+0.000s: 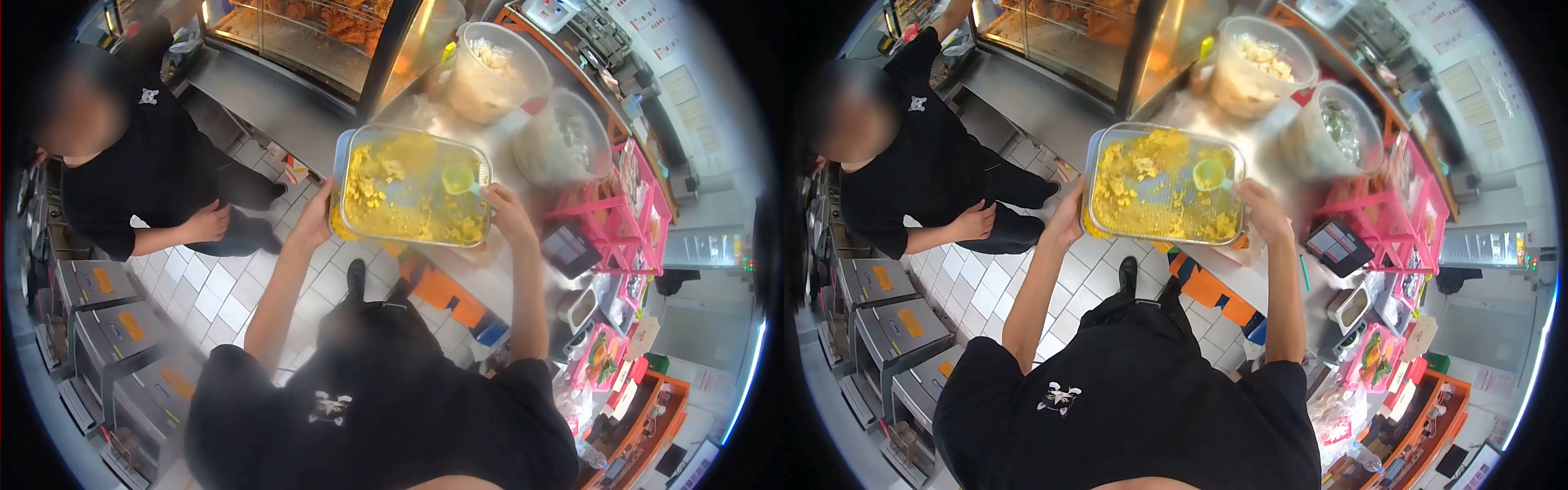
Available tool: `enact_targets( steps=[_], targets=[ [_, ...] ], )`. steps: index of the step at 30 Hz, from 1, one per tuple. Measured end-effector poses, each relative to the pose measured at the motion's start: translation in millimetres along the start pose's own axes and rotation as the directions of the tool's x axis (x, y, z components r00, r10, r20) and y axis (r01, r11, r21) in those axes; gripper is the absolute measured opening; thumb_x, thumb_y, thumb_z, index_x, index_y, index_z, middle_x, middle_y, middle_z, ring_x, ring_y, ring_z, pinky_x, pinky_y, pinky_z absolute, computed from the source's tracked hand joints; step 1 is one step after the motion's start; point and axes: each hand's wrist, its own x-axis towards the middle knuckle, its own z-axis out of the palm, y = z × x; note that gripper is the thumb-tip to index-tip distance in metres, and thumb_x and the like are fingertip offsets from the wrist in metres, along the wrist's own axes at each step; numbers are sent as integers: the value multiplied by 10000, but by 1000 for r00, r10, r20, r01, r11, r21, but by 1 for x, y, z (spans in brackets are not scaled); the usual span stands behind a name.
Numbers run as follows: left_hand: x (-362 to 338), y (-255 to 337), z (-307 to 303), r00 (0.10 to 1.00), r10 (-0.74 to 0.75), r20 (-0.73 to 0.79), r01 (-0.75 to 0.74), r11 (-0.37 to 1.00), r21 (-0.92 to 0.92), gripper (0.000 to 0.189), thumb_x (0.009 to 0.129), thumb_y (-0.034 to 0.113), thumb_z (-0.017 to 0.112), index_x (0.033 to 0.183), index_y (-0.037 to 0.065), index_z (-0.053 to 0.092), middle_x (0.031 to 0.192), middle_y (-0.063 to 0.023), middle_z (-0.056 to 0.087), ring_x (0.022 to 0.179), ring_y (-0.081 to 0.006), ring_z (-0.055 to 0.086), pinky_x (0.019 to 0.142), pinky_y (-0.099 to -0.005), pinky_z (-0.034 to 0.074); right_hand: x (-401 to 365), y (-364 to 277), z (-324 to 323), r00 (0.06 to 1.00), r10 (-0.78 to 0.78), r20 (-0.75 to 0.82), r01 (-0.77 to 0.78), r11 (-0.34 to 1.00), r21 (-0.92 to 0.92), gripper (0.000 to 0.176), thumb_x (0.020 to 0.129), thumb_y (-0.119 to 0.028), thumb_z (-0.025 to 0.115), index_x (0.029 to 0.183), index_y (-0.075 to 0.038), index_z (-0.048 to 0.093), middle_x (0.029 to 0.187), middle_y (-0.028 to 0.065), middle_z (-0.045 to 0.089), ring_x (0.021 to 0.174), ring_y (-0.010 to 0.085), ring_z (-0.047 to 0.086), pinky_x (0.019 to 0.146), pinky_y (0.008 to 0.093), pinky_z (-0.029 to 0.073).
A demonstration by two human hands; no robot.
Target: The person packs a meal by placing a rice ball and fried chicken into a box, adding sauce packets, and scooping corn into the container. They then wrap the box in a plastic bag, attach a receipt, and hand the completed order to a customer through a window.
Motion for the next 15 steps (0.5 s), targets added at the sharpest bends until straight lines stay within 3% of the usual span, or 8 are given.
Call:
enact_targets(
  steps=[2,4,6,7,8,10,12,15],
  targets=[
    [-18,-11,-21,1000,-31,-5,31,1000,-2,458,1027,358,411,1323,12,456,1243,-110,582,1097,-181,595,921,-336,510,-21,9,16,1000,14,6,-13,992,-124,171,922,-289,628,912,-118,641,908,-24,556,862,116,546,742,306,478],
    [-40,-27,-35,994,27,-110,-20,998,58,444,1029,343,412,1312,5,464,1220,-113,594,1089,-191,599,919,-338,509,-54,13,38,997,68,-27,-71,991,-115,192,918,-288,631,878,-100,641,876,-28,561,801,109,539,683,268,459],
    [-64,-40,-44,988,28,-152,-22,999,43,428,1031,326,414,1301,-2,472,1200,-115,601,1078,-193,601,912,-337,508,-74,26,47,998,16,-56,-18,999,-44,217,911,-290,641,871,-77,638,867,-32,561,779,95,506,643,250,419],
    [-77,-48,-52,988,38,-147,-33,999,38,420,1030,323,419,1293,0,479,1191,-111,604,1067,-187,602,906,-333,508,-81,33,48,998,18,-61,-29,984,-177,222,904,-288,650,871,-68,638,860,-33,559,775,90,476,641,236,383],
    [-91,-55,-58,988,53,-148,-49,998,31,411,1029,319,424,1284,2,485,1181,-107,607,1056,-180,604,899,-330,507,-91,39,52,999,26,-47,-34,982,-184,222,904,-288,650,871,-68,638,860,-33,559,775,90,476,641,236,383],
    [-115,-79,-79,976,103,-193,-108,994,-12,398,1029,318,423,1214,-19,528,1113,-113,644,953,-165,643,831,-315,542,-110,47,64,996,-82,-26,74,970,-231,221,899,-280,653,874,-61,637,848,-28,563,796,88,468,671,243,384],
    [-133,-109,-115,966,180,-188,-193,980,-54,400,1034,314,409,1216,-23,525,1107,-114,646,945,-164,646,818,-301,545,-115,57,68,998,-26,53,36,977,-212,208,898,-259,653,865,-55,629,839,-22,567,822,88,478,727,248,387],
    [-198,-113,-90,920,183,-345,-201,980,-15,419,1040,323,379,1215,-30,521,1098,-119,648,937,-164,652,800,-295,551,-131,77,97,974,-185,134,217,934,-283,187,893,-216,658,865,-34,623,854,-3,581,869,100,509,823,258,388]
  ],
)
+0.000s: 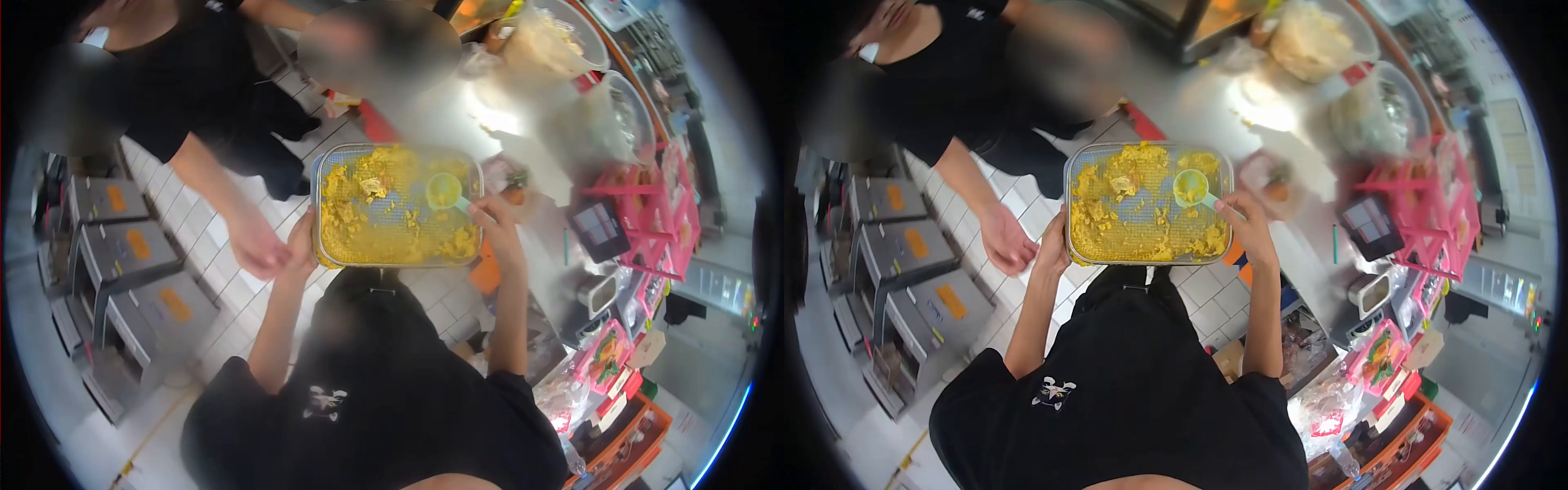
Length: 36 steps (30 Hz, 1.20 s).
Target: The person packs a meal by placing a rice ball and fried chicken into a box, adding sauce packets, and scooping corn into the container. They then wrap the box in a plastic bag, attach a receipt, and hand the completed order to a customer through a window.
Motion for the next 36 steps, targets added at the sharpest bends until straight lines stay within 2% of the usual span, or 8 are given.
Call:
enact_targets(
  steps=[11,13,15,20,28,33,35,36],
  targets=[
    [-126,34,-123,973,116,-199,-137,986,-98,449,1039,348,366,1224,-34,514,1124,-129,636,996,-178,637,853,-322,546,-24,-16,152,940,-90,328,121,990,-75,195,878,-201,688,852,-19,624,911,17,545,890,115,513,812,255,385],
    [-135,42,-160,977,138,-164,-148,987,-54,476,1047,339,302,1308,-34,441,1218,-162,589,1052,-234,626,899,-370,533,-33,-16,185,938,-136,320,173,981,-91,194,877,-198,687,844,-18,624,892,9,535,872,110,500,805,258,378],
    [-144,50,-180,982,128,-140,-144,983,-112,470,1049,333,302,1315,-29,443,1224,-152,586,1052,-221,623,911,-360,517,-47,-31,210,953,21,301,-22,1000,-1,189,878,-192,685,842,-16,625,873,0,533,861,104,483,805,263,366],
    [-159,84,-206,984,89,-152,-117,976,-185,444,1031,353,390,1205,-25,544,1074,-124,657,957,-179,652,838,-320,543,-71,-49,246,981,-38,192,34,999,26,173,882,-166,677,821,-12,628,869,-13,539,854,93,464,810,266,360],
    [-121,104,-240,985,163,57,-126,904,-408,706,992,569,259,1410,10,366,1386,-143,494,1267,-294,486,1070,-444,379,-65,-109,278,975,-221,-27,223,964,142,132,878,-159,668,853,-30,658,1287,110,560,1219,213,492,1025,336,338],
    [-58,53,-260,989,123,-84,-131,986,-100,350,997,342,464,1252,107,515,1229,-47,605,1100,-192,584,932,-406,468,-16,-136,300,950,-311,-36,313,945,90,143,885,-171,661,846,-33,662,1335,110,529,1235,206,469,1041,351,330],
    [-40,46,-247,997,74,-24,-75,994,-76,255,977,266,530,1183,118,553,1062,-11,635,940,-135,606,855,-377,486,4,-154,309,955,-296,22,286,937,202,157,898,-172,649,846,-24,661,1339,99,527,1237,203,465,1050,347,318],
    [-25,40,-245,998,38,-41,-40,997,-62,159,975,264,549,1014,118,599,790,6,590,714,-117,568,745,-369,496,15,-163,312,949,-313,38,293,921,258,169,911,-168,634,844,-15,660,1340,101,525,1248,199,455,1062,349,302]
  ],
)
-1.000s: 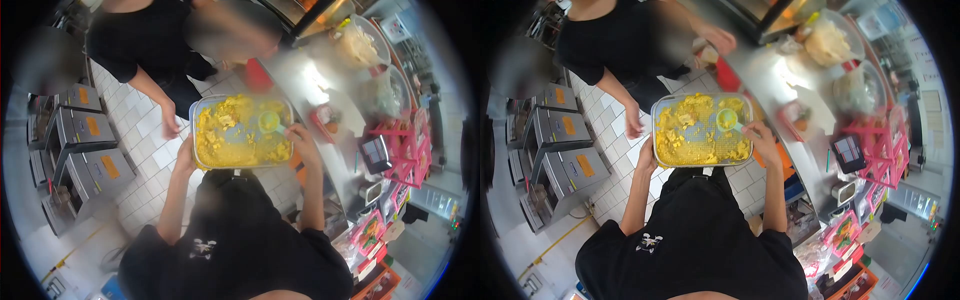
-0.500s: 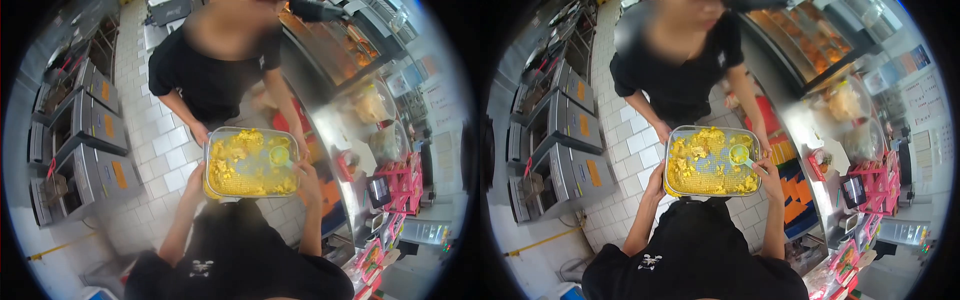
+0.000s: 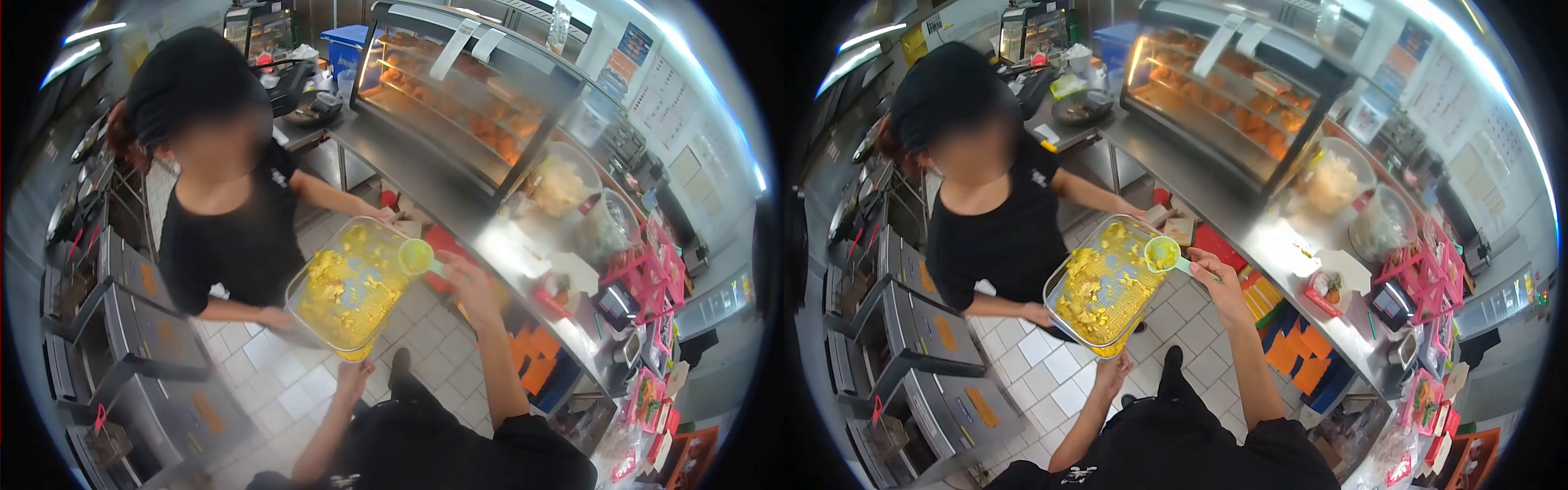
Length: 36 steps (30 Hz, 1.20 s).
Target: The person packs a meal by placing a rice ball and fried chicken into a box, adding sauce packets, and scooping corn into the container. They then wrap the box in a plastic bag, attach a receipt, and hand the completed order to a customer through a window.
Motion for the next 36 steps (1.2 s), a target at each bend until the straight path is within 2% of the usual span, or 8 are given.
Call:
enact_targets(
  steps=[4,7,11,16,23,25,30,36],
  targets=[
    [47,8,30,995,-26,98,30,999,-35,297,994,320,485,798,97,497,558,7,392,526,-128,419,651,-329,455,58,-7,6,1000,-9,17,8,998,65,168,926,-165,610,853,-28,675,1301,115,550,1268,196,438,1069,350,293],
    [88,22,54,997,-22,71,16,996,90,343,1019,364,445,792,121,532,577,21,430,531,-113,441,598,-314,453,111,0,-1,993,-17,118,0,989,149,170,927,-167,608,860,-26,675,1284,97,558,1271,199,438,1065,343,297],
    [137,33,71,996,77,-53,-58,953,297,236,989,280,524,1074,62,556,882,-26,587,744,-123,569,666,-282,491,183,3,28,978,-32,204,19,998,64,199,914,-210,632,865,-20,668,1335,99,507,1248,237,449,1057,360,308],
    [152,79,77,981,138,-137,-107,971,213,236,973,282,550,1077,71,555,924,-44,610,779,-129,595,688,-270,493,262,36,115,891,-311,331,402,879,-257,246,859,-260,688,870,-15,674,1342,164,498,1269,329,410,1073,427,294],
    [191,112,67,928,242,-282,-179,956,232,213,976,259,543,1027,54,572,905,-49,623,783,-131,617,683,-263,494,350,118,229,677,-512,529,717,619,-320,199,744,-279,717,852,-113,739,1226,199,537,1304,435,345,1107,532,260],
    [217,126,42,919,232,-318,-159,958,237,224,979,262,539,980,45,591,869,-41,622,779,-136,619,680,-264,496,365,140,267,798,-345,494,594,594,-543,235,751,-315,724,890,-126,746,1318,217,475,1334,477,287,1098,537,272],
    [265,166,7,926,205,-317,-161,974,158,373,1000,374,492,752,97,524,708,-32,564,761,-150,608,672,-272,493,396,125,298,834,-125,538,463,690,-556,307,767,-336,736,986,-123,704,1464,240,343,1394,470,193,1125,511,232],
    [328,232,16,919,290,-267,-226,943,244,178,938,224,582,931,47,586,796,-58,596,724,-160,595,671,-306,503,453,148,254,897,-295,329,399,861,-315,411,814,-339,717,1134,-110,599,1402,252,399,1357,453,270,1096,504,273]
  ],
)
